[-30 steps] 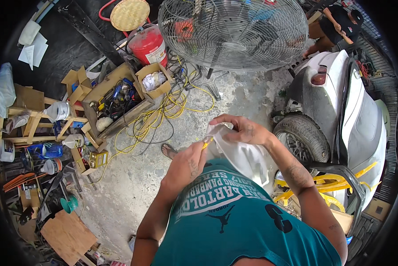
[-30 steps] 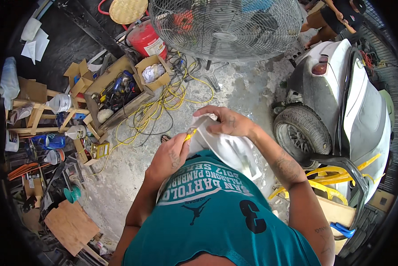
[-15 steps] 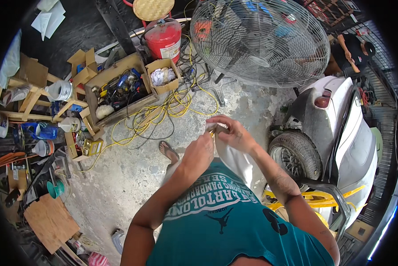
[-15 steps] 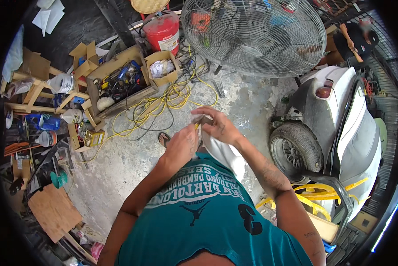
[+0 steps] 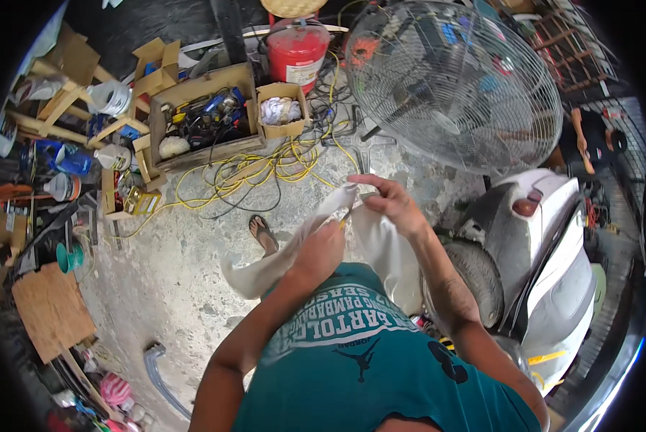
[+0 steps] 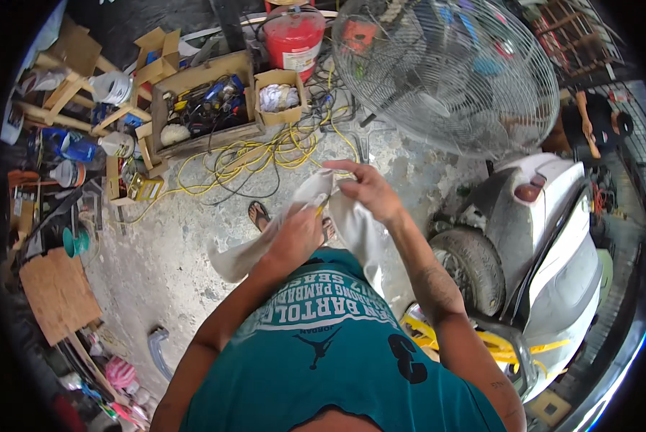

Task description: The person sits on the floor and uses a scraper to remove material from a curved car bumper. They then stand up, retrieve a white cloth, and wipe the surface of a white car's front bumper and fender area.

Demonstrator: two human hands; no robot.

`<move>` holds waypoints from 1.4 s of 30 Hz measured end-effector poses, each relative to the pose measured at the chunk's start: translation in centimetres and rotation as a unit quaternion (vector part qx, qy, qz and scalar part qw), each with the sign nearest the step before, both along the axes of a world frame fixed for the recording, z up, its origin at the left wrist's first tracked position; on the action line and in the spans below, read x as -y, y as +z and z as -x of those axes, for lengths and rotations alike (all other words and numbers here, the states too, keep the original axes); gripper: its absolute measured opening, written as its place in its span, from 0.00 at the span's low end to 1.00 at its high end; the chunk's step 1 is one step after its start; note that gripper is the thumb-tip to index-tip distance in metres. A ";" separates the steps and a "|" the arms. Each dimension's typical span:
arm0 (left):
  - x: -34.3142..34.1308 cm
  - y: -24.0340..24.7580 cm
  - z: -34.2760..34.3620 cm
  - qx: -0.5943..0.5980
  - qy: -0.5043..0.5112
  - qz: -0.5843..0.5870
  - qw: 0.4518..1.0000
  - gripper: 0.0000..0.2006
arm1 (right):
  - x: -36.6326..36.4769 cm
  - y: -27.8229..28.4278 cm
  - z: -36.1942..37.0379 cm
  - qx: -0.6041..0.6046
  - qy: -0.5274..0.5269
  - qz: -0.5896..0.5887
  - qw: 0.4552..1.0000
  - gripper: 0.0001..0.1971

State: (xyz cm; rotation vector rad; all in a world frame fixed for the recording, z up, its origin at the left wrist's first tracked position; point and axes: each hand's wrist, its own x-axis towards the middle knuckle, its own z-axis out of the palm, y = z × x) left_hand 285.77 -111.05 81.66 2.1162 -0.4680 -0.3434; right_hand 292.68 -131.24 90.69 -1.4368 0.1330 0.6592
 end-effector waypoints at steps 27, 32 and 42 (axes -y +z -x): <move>-25.2 -6.6 -25.5 -0.565 0.107 0.168 0.801 0.10 | -7.6 -30.2 -32.4 -0.025 -0.196 0.414 0.889 0.18; -22.1 -9.6 -40.5 -0.471 0.067 0.211 0.854 0.10 | -6.5 -39.8 -7.2 -0.169 -0.040 0.440 0.881 0.29; -8.7 -19.5 -60.9 -0.341 0.024 0.232 0.911 0.13 | -18.9 -30.8 6.5 -0.343 -0.134 0.352 0.861 0.20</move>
